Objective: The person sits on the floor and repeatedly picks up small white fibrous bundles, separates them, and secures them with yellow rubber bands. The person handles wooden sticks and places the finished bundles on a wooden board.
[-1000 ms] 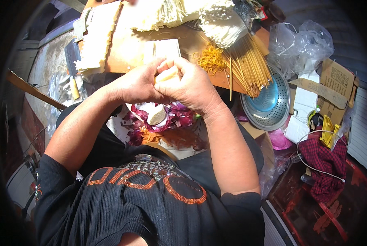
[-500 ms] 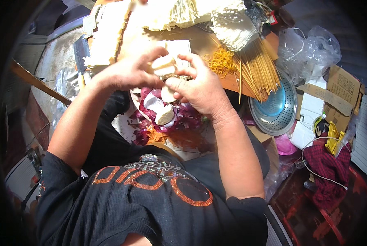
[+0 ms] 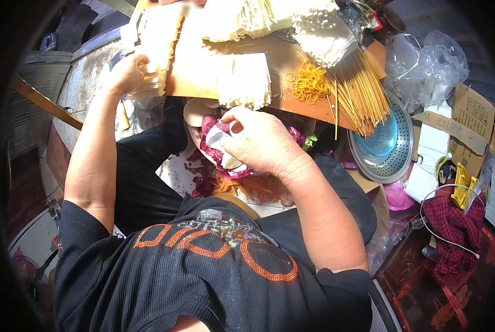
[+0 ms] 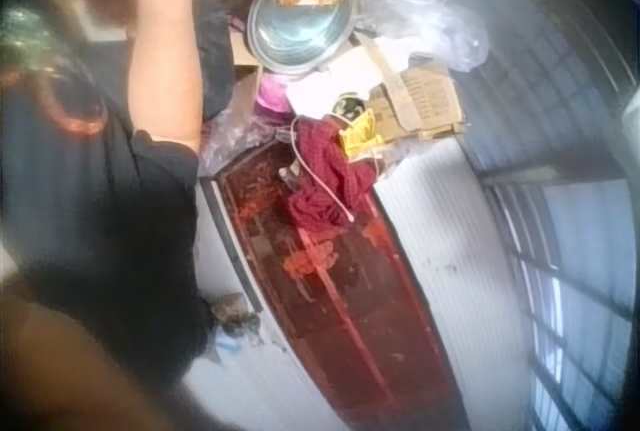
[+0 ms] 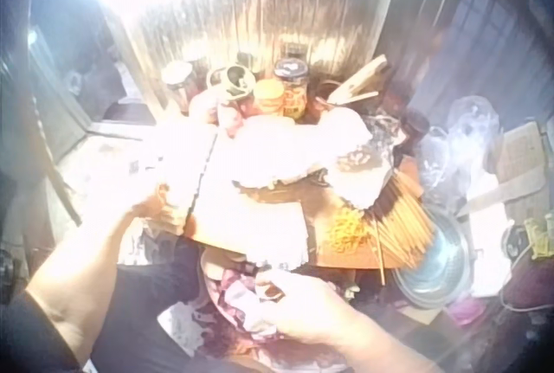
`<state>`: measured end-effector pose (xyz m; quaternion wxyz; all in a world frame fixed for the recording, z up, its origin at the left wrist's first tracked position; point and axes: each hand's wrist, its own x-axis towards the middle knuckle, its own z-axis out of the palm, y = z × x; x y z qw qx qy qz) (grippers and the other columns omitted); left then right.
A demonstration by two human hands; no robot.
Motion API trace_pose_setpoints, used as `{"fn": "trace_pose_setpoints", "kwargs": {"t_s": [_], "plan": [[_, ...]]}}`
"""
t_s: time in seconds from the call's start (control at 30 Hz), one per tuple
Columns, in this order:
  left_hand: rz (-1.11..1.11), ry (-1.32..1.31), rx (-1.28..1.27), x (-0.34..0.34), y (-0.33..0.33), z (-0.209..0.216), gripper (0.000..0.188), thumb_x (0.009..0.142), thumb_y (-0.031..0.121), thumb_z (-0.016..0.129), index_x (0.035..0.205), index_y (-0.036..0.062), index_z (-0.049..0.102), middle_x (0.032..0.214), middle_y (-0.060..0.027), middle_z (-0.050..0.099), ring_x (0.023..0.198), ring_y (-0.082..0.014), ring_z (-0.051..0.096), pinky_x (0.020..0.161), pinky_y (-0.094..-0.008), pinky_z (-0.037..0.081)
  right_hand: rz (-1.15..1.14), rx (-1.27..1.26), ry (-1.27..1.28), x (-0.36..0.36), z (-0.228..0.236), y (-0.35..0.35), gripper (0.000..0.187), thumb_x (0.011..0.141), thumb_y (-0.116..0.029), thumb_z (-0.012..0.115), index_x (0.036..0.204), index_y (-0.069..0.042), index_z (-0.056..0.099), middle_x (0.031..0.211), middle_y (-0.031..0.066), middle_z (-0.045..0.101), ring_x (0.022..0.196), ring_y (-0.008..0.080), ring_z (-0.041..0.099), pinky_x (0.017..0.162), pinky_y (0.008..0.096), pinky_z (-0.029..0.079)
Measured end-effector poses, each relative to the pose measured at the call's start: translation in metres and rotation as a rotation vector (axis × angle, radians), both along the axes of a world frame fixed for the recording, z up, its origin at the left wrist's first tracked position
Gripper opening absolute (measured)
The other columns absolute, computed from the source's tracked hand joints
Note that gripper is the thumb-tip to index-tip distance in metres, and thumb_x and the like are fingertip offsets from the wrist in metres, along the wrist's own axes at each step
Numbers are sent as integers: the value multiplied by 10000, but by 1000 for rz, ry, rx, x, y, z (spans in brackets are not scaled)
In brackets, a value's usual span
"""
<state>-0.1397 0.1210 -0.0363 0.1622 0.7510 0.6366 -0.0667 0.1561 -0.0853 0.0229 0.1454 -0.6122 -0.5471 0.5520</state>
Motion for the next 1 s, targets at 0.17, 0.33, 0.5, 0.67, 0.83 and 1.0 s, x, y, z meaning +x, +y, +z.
{"fn": "trace_pose_setpoints", "kwargs": {"t_s": [0.17, 0.33, 0.5, 0.67, 0.83, 1.0], "plan": [[3, -16, -4, -2, 1, -10, 300, 827, 11, 528, 1096, 97, 630, 1062, -169, 662, 986, -288, 635, 852, -373, 505, 1, -40, 79, -3, 15, 0, 386, 794, -227, 653, 1122, -27, 611, 964, 130, 679, 838, 192, 647, 803, 300, 509], [33, -58, -36, -4, 4, -8, 281, 805, 23, 568, 1077, 42, 631, 1054, -179, 661, 997, -273, 626, 855, -356, 489, 63, 38, 35, -4, 8, -2, 384, 789, -213, 650, 1128, -37, 607, 937, 128, 680, 804, 189, 642, 780, 296, 509], [41, -36, -57, 14, -1, 11, 265, 808, -8, 523, 1038, 40, 647, 1038, -170, 664, 968, -270, 630, 839, -352, 492, 89, 47, -18, -7, 6, -1, 382, 781, -207, 646, 1125, -46, 605, 919, 137, 680, 784, 214, 649, 766, 311, 513], [-4, -16, 19, 8, 0, 4, 252, 798, -9, 528, 987, 83, 667, 895, -164, 682, 862, -270, 661, 766, -358, 520, 85, 40, -1, -11, 3, -3, 331, 772, -240, 597, 1045, -60, 652, 978, 180, 672, 937, 327, 644, 863, 389, 493], [-57, 26, 67, 23, -6, 15, 281, 800, -5, 488, 1025, 45, 647, 1035, -189, 659, 1023, -293, 619, 904, -362, 464, 99, 76, -40, -9, 0, -3, 331, 780, -228, 606, 1060, -56, 641, 950, 166, 673, 890, 288, 646, 831, 367, 500], [-185, -188, 260, 44, -12, 20, 262, 818, 11, 499, 1031, 59, 645, 1021, -181, 664, 1004, -291, 626, 903, -346, 469, 1, 157, -116, -3, -13, 0, 299, 786, -233, 591, 1017, -57, 658, 951, 171, 674, 911, 327, 644, 858, 381, 498]]}}
